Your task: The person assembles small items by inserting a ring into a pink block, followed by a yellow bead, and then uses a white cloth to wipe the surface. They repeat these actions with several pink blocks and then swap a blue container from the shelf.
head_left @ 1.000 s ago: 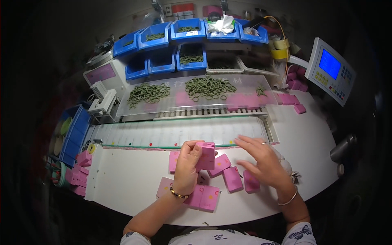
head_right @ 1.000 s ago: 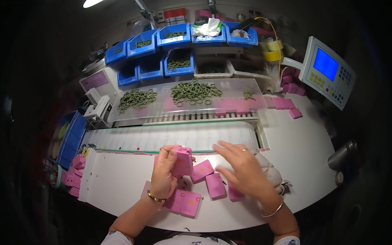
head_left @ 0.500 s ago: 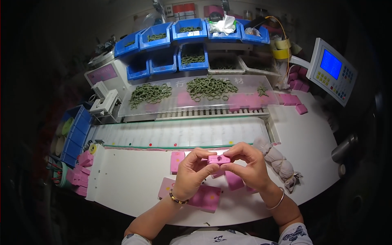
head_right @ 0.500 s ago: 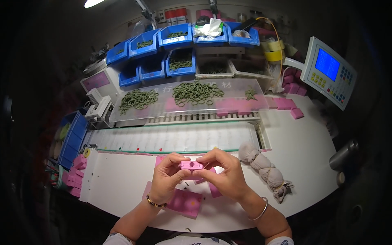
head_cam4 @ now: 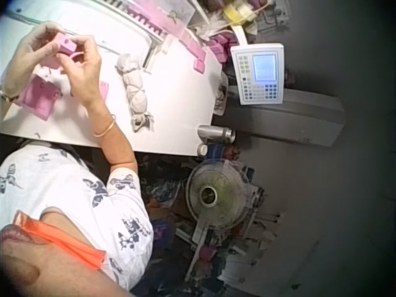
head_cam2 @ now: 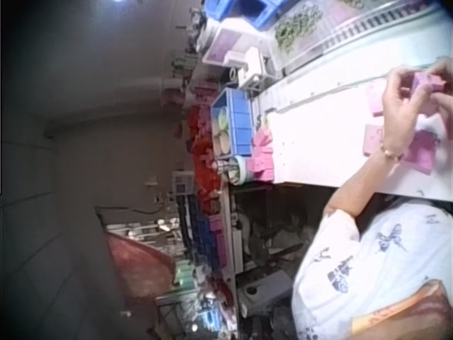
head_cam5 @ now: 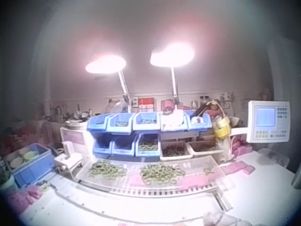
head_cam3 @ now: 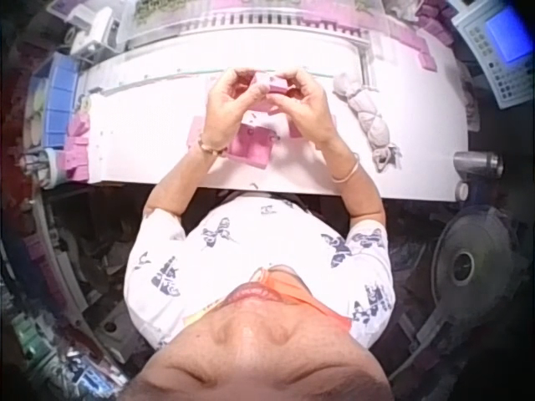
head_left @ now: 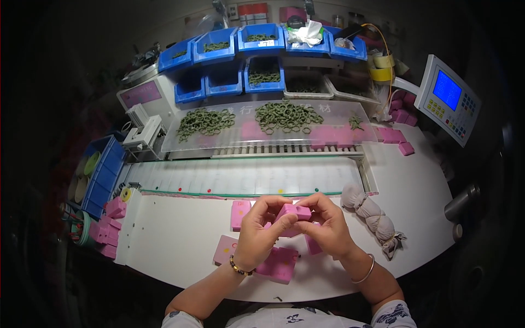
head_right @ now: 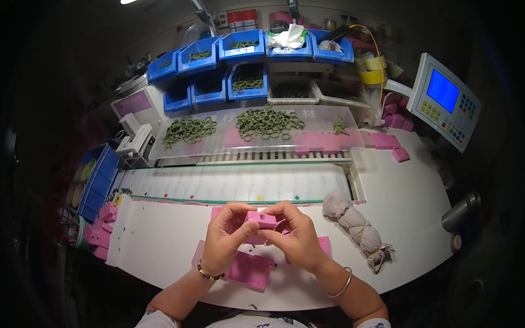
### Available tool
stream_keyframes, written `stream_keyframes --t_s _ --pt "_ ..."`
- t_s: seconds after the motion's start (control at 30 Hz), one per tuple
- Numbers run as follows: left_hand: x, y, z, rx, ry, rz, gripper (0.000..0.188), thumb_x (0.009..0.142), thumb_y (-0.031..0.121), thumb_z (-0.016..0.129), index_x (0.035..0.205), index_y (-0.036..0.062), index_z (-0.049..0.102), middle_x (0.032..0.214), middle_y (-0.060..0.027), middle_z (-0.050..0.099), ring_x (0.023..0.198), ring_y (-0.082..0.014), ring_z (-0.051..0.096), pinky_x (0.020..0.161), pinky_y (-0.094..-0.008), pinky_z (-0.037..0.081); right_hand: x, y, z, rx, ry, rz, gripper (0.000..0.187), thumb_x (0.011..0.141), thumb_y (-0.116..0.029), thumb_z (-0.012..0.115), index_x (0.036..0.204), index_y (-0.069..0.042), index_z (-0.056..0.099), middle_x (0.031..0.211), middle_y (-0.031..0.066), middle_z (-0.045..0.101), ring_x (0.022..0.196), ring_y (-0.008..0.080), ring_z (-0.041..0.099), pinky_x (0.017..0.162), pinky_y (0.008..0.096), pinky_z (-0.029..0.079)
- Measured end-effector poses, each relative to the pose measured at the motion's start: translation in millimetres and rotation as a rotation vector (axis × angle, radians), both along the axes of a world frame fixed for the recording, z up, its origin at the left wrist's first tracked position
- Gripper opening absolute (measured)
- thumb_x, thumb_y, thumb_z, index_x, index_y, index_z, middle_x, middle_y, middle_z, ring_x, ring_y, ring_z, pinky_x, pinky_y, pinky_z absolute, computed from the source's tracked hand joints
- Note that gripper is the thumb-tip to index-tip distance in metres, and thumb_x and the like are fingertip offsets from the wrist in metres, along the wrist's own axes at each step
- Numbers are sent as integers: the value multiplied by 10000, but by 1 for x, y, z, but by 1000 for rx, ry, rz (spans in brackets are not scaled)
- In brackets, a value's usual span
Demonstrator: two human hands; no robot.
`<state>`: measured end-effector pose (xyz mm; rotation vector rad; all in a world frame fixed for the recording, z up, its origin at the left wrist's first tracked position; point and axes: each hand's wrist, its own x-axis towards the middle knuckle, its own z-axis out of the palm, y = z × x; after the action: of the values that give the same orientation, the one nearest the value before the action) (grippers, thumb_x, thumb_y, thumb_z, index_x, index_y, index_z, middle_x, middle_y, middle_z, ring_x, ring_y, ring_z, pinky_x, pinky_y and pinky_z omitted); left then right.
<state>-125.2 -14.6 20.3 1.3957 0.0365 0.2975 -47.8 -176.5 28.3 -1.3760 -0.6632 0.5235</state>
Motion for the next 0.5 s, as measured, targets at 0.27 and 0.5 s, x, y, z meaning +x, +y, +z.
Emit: stream_keyframes --t_s 0.27,0.5 --pt "0 -2 -3 152 -76 57 299 837 59 723 1115 16 623 1061 -75 621 877 -146 619 785 -283 514 11 -3 4 177 99 -22 375 836 -12 703 1172 -32 537 1075 47 625 1008 119 581 930 283 454" --pt "1 1 8 685 -312 196 247 784 0 721 1020 13 649 966 -101 621 825 -194 628 690 -292 522 21 -11 -2 38 -406 -81 312 731 6 765 1011 -43 639 1005 42 642 899 112 559 837 267 416"
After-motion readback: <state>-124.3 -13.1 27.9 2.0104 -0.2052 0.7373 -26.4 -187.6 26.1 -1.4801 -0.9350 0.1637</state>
